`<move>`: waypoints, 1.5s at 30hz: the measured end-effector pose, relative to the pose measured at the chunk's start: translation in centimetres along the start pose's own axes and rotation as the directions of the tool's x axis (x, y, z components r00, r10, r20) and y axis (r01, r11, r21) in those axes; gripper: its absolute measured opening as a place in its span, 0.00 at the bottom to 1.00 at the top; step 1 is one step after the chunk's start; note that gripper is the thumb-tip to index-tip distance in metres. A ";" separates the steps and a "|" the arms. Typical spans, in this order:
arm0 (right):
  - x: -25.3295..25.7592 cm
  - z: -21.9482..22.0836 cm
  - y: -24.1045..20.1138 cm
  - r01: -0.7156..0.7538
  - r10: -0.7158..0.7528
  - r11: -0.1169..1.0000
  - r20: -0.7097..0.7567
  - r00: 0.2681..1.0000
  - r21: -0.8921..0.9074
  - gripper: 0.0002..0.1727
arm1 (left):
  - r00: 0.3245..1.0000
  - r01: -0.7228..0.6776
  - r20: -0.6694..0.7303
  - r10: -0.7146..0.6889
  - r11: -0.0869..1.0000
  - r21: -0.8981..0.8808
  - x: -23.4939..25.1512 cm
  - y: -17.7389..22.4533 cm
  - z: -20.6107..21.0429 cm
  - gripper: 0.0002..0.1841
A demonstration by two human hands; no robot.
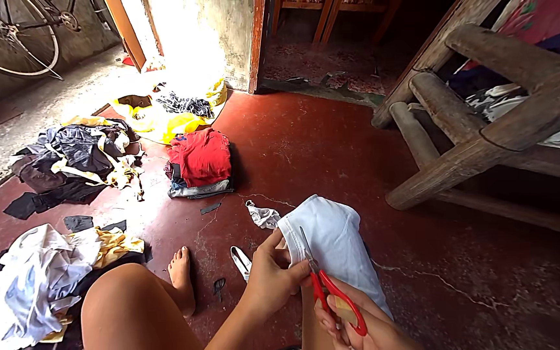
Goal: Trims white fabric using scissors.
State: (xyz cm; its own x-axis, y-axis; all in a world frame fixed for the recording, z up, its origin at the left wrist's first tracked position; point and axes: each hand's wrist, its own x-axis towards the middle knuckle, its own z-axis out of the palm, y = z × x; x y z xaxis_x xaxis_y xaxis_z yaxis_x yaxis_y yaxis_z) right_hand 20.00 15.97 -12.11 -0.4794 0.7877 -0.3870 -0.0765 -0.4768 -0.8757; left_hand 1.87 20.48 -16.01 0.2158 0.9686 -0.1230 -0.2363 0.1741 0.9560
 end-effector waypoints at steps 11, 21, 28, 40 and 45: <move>-0.1 0.5 0.2 0.006 0.000 0.995 -0.058 0.998 0.102 0.15 | 0.999 -0.025 0.040 0.021 0.995 0.093 0.3 -0.5 -0.3 0.33; -0.3 0.8 0.0 0.020 -0.012 0.996 -0.085 0.996 0.090 0.15 | 0.999 -0.010 0.041 0.005 0.990 0.138 0.4 -0.9 -0.4 0.32; -0.3 1.1 -0.1 0.011 -0.003 0.997 -0.105 0.994 0.072 0.15 | 0.999 -0.012 0.046 0.005 0.988 0.157 0.5 -1.1 -0.4 0.32; -0.5 1.5 0.0 0.029 -0.030 1.000 -0.109 0.994 -0.003 0.15 | 0.989 -0.117 -0.059 0.132 0.970 0.213 1.0 -0.4 -0.7 0.10; -0.5 1.5 0.0 0.040 -0.042 0.999 -0.107 0.993 -0.026 0.14 | 0.982 -0.161 -0.062 0.180 0.958 0.239 1.2 -0.6 -0.7 0.08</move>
State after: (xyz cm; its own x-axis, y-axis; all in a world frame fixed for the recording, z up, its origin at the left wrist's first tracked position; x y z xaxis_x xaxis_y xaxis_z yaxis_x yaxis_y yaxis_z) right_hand 18.96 14.98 -11.49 -0.3796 0.8443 -0.3782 -0.0730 -0.4349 -0.8975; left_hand 1.62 21.61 -16.94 0.1106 0.9932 0.0349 -0.0348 -0.0312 0.9989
